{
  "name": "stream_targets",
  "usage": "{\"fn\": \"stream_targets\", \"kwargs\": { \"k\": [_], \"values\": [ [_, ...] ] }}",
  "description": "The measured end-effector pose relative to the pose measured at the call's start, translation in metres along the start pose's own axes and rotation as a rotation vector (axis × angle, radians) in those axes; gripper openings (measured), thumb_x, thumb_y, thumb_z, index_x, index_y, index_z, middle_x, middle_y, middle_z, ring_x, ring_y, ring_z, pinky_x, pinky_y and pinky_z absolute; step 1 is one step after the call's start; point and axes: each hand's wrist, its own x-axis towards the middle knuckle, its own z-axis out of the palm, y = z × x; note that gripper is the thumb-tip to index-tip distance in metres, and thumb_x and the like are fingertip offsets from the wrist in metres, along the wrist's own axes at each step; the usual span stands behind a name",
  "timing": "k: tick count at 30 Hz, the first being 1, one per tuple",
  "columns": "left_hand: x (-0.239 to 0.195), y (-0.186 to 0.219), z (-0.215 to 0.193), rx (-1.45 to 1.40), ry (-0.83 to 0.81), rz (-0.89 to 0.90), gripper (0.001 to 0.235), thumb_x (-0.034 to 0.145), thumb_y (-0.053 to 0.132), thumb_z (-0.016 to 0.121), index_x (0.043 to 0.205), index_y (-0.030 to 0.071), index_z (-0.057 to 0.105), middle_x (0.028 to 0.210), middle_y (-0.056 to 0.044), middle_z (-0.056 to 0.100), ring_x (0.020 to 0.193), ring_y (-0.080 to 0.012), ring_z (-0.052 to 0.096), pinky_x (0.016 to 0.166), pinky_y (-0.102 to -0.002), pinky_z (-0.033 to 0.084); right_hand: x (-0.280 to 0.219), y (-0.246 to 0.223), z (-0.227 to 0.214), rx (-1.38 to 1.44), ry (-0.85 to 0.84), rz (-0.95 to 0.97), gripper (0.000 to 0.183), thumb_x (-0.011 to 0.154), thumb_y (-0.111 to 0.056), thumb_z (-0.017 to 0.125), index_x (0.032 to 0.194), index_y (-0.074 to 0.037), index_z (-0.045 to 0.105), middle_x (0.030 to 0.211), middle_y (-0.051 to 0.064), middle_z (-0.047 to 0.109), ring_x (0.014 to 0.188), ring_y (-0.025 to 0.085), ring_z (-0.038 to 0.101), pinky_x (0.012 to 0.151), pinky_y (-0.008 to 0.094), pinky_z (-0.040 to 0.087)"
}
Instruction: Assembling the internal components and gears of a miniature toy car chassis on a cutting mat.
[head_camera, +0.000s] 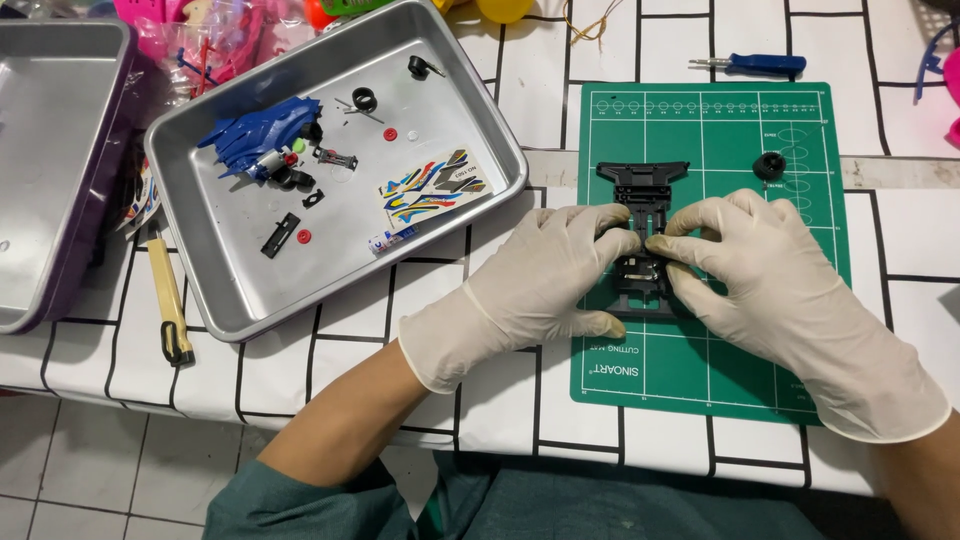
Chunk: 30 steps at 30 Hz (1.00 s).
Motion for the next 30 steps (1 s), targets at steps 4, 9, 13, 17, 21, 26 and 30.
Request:
{"fn": "stream_targets", "kwargs": {
  "k": [4, 9, 13, 17, 21, 26, 30],
  "values": [
    [0.0000, -0.0004, 0.0018, 0.016, 0.004, 0.003, 0.092, 0.069, 0.072, 0.086, 0.133, 0.015, 0.053, 0.142, -0.013, 0.055, 0.118, -0.0367, 0.062, 0.085, -0.054, 0.051, 0.0012, -0.0006, -0.0018, 0.013, -0.018, -0.001, 0.032, 0.085, -0.028, 0.071, 0.117, -0.024, 0.077, 0.117, 0.001, 0.070, 0.100, 0.030, 0.062, 0.078, 0.049, 0.048],
    [0.0001, -0.0011, 0.0045, 0.018, 0.012, -0.001, 0.093, 0.066, 0.072, 0.089, 0.131, 0.016, 0.053, 0.142, -0.012, 0.055, 0.119, -0.0354, 0.062, 0.085, -0.053, 0.051, 0.0004, 0.0005, 0.0006, 0.002, 0.012, -0.005, 0.028, 0.086, -0.028, 0.073, 0.113, -0.026, 0.078, 0.113, -0.002, 0.068, 0.099, 0.028, 0.060, 0.079, 0.047, 0.046],
    [-0.0002, -0.0004, 0.0030, 0.042, 0.000, -0.002, 0.093, 0.068, 0.073, 0.087, 0.133, 0.015, 0.053, 0.142, -0.012, 0.055, 0.119, -0.0354, 0.061, 0.085, -0.053, 0.051, 0.0004, -0.0001, -0.0005, -0.001, 0.004, -0.002, 0.028, 0.086, -0.028, 0.073, 0.113, -0.025, 0.078, 0.113, -0.002, 0.067, 0.100, 0.027, 0.060, 0.079, 0.046, 0.047],
    [0.0002, 0.0003, 0.0011, 0.012, -0.018, -0.004, 0.093, 0.069, 0.071, 0.088, 0.134, 0.014, 0.052, 0.144, -0.014, 0.054, 0.122, -0.0368, 0.061, 0.088, -0.054, 0.051, -0.0002, -0.0015, -0.0002, 0.029, 0.060, -0.017, 0.029, 0.086, -0.023, 0.072, 0.114, -0.026, 0.077, 0.116, -0.002, 0.069, 0.099, 0.029, 0.061, 0.079, 0.048, 0.044],
    [0.0005, 0.0004, 0.0016, 0.027, -0.002, -0.001, 0.093, 0.069, 0.072, 0.087, 0.134, 0.016, 0.053, 0.143, -0.015, 0.055, 0.121, -0.0368, 0.062, 0.085, -0.054, 0.052, 0.0006, -0.0021, -0.0032, 0.044, 0.075, -0.007, 0.030, 0.087, -0.021, 0.072, 0.116, -0.024, 0.077, 0.115, -0.003, 0.069, 0.098, 0.029, 0.061, 0.080, 0.048, 0.044],
    [0.0002, 0.0000, 0.0016, 0.000, -0.003, 0.001, 0.092, 0.071, 0.071, 0.086, 0.135, 0.015, 0.051, 0.143, -0.015, 0.054, 0.122, -0.0377, 0.061, 0.085, -0.056, 0.051, -0.0021, 0.0013, 0.0016, 0.044, 0.064, -0.006, 0.034, 0.087, -0.022, 0.071, 0.120, -0.023, 0.076, 0.117, -0.002, 0.069, 0.102, 0.029, 0.061, 0.083, 0.049, 0.045],
    [0.0000, -0.0024, 0.0047, -0.015, 0.006, 0.006, 0.092, 0.070, 0.074, 0.086, 0.134, 0.016, 0.051, 0.145, -0.016, 0.053, 0.126, -0.0391, 0.060, 0.087, -0.058, 0.051, -0.0019, 0.0031, -0.0012, 0.026, 0.034, 0.015, 0.038, 0.085, -0.024, 0.072, 0.123, -0.024, 0.077, 0.118, -0.001, 0.070, 0.104, 0.029, 0.062, 0.083, 0.048, 0.046]
  ]
}}
